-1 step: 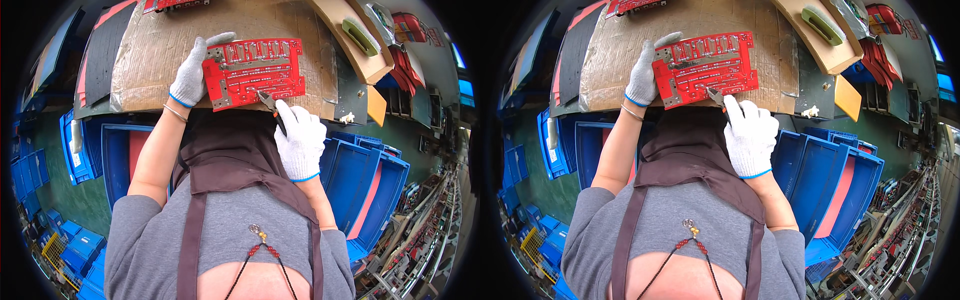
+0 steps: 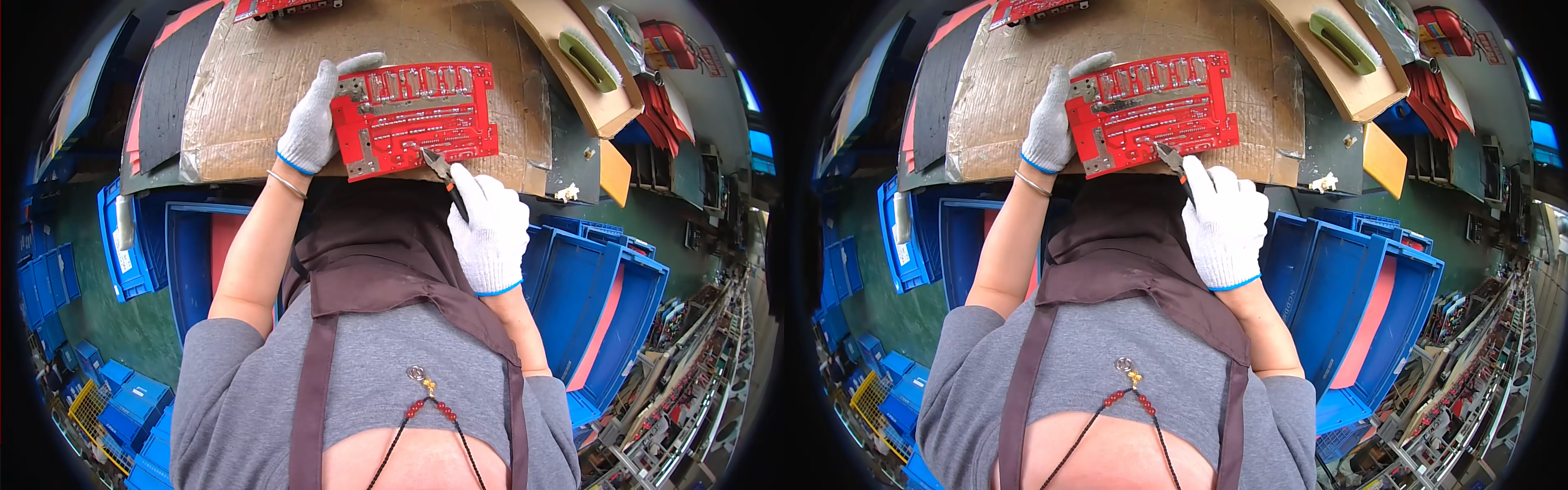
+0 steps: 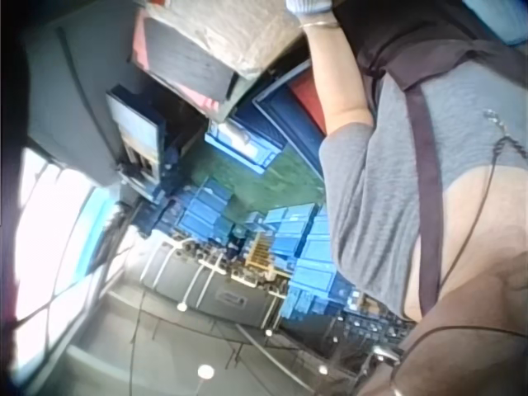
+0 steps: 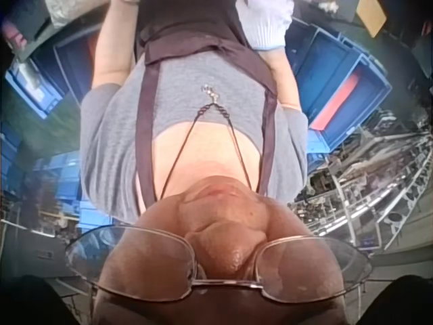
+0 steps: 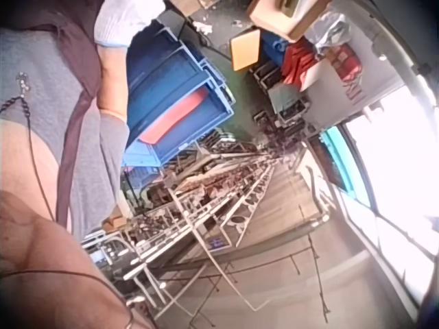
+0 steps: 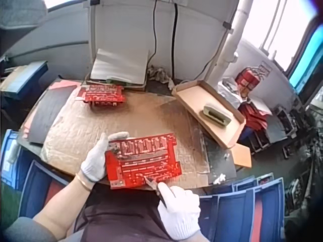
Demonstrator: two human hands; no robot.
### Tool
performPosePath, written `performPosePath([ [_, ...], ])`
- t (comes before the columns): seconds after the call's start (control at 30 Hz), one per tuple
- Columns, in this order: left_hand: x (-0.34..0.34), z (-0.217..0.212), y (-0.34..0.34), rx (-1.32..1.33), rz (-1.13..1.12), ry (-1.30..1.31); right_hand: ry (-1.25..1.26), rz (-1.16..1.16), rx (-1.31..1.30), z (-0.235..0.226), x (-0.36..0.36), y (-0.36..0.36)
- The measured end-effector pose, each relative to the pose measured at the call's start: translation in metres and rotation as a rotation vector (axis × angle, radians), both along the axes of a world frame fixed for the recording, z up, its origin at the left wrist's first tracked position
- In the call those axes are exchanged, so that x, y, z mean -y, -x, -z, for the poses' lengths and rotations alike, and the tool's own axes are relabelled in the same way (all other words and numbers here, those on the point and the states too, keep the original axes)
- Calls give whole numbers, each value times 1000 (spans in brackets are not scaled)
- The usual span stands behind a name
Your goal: The person is cleaning and inspecting printed circuit boards (PCBs) using a brush and a pair of pliers.
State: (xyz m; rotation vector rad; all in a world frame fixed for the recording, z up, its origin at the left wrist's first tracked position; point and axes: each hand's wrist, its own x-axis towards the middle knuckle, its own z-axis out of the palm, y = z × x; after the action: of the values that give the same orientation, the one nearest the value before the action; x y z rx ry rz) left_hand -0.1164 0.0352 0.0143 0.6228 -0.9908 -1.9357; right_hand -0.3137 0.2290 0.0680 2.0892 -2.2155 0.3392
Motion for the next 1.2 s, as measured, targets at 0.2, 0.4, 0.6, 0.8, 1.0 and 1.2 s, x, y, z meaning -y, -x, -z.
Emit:
performPosePath([
  [0.2, -1, -1, 0, 8, 4, 18, 7, -32, 364, 15, -3, 11],
  [0.4, 0, -1, 0, -2, -2, -14, 145, -52, 314, 16, -1, 17],
  [0.6, 1, 0, 1, -5, -3, -22, 85, -66, 135, 8, 2, 17],
  [0.8, 0, 0, 0, -2, -4, -31, 78, -95, 45, 7, 7, 17],
  [1.0, 0, 1, 0, 2, -3, -8, 36, -120, 206, 12, 8, 21],
  [1.2, -1, 0, 0, 6, -10, -16, 185, 93, 566, 17, 3, 18],
])
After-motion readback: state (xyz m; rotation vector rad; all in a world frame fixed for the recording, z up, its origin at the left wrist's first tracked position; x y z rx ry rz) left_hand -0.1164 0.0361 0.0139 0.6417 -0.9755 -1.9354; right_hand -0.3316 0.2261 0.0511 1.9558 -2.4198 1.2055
